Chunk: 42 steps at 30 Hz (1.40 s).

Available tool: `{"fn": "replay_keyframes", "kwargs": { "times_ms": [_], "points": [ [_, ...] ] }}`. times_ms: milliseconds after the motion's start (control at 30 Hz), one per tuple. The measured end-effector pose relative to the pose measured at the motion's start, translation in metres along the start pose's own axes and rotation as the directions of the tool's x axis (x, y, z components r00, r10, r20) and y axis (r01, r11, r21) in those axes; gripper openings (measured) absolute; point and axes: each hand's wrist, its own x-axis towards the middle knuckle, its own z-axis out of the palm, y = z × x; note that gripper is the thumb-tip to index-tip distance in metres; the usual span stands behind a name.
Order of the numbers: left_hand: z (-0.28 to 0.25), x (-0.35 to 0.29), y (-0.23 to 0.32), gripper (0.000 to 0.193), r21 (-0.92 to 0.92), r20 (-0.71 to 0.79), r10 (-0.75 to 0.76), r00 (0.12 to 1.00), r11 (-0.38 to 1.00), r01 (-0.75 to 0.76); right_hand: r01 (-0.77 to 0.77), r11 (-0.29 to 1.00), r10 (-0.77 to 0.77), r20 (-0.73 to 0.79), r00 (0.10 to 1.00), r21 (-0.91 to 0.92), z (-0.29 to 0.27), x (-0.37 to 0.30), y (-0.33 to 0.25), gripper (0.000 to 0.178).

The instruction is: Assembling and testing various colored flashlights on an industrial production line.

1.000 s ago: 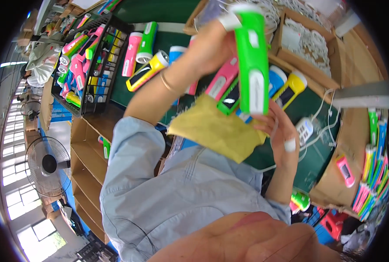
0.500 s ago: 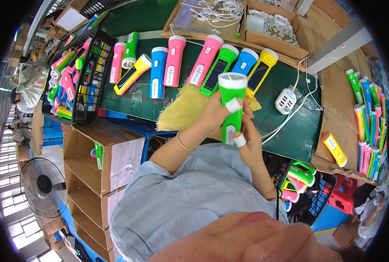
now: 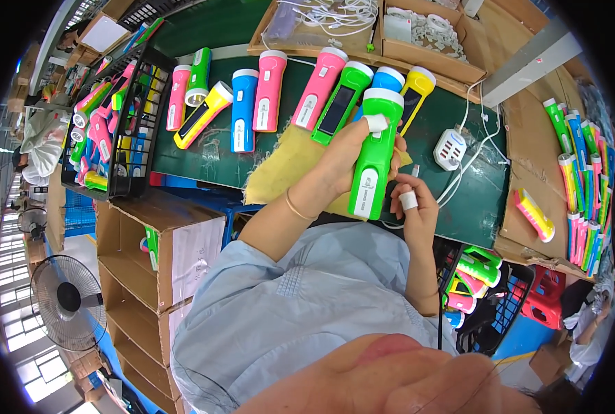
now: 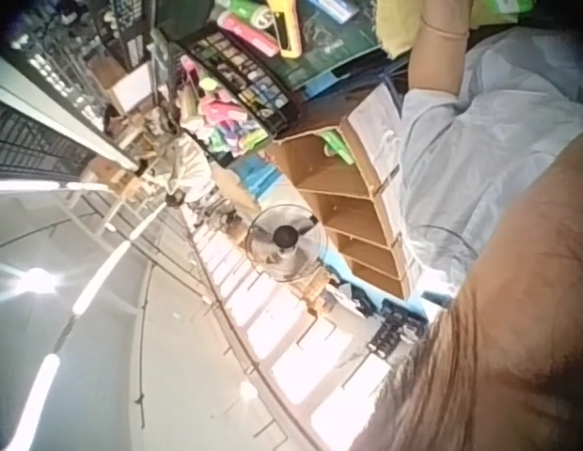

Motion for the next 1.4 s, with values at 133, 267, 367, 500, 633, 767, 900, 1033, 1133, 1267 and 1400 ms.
{"fn": "replay_keyframes", "kwargs": {
  "times_ms": [133,267,367,500,633,767,900,1033,1133,1267,1400],
  "points": [
    [0.007,-0.001,-0.005,0.021,0.215,-0.081,0.148,0.986,0.968,-0.128,-0.052,0.995,0.055,-0.038,0.998,0.08,-0.008,0.012,-0.013,0.023],
    [0.016,-0.024,-0.011,0.031,0.467,-0.067,0.026,0.997,0.884,0.008,0.018,0.994,-0.025,-0.064,0.998,-0.107,-0.011,0.044,-0.046,0.041],
    [0.016,-0.029,-0.024,0.043,0.751,-0.033,0.053,0.998,0.661,-0.011,0.232,0.914,-0.164,0.219,0.962,-0.333,-0.01,0.069,-0.056,0.038],
    [0.005,-0.035,-0.038,0.05,0.953,0.112,0.373,0.921,0.223,-0.207,0.392,0.755,-0.219,0.362,0.906,-0.526,0.003,0.075,-0.064,0.029],
    [0.009,-0.04,-0.038,0.049,0.937,0.103,0.31,0.945,0.288,-0.197,0.382,0.879,-0.238,0.433,0.869,-0.284,0.003,0.073,-0.045,0.022],
    [0.02,-0.054,-0.03,0.044,0.511,-0.036,-0.237,0.971,0.831,0.222,0.246,0.96,-0.28,0.486,0.828,0.134,0.003,0.065,-0.04,0.016],
    [0.017,-0.047,-0.032,0.045,0.727,-0.087,-0.083,0.993,0.676,0.12,0.291,0.929,-0.155,0.476,0.866,-0.227,0.002,0.072,-0.048,0.022],
    [0.006,-0.039,-0.039,0.046,0.926,-0.09,0.098,0.991,0.375,0.047,0.212,0.822,0.06,0.451,0.89,-0.528,0.004,0.076,-0.052,0.03],
    [-0.008,-0.034,-0.042,0.048,0.898,-0.001,0.141,0.99,0.437,-0.061,0.251,0.864,-0.168,0.221,0.961,-0.437,0.006,0.071,-0.038,0.031],
    [-0.003,-0.026,-0.008,0.039,0.259,0.005,-0.027,1.0,0.966,0.024,0.095,0.917,-0.133,-0.073,0.988,-0.388,-0.008,0.046,-0.05,0.025],
    [0.013,-0.022,0.002,0.032,0.139,-0.02,0.045,0.999,0.989,-0.042,0.056,0.977,-0.09,-0.165,0.982,-0.204,0.003,0.008,-0.039,0.034]
  ]
}}
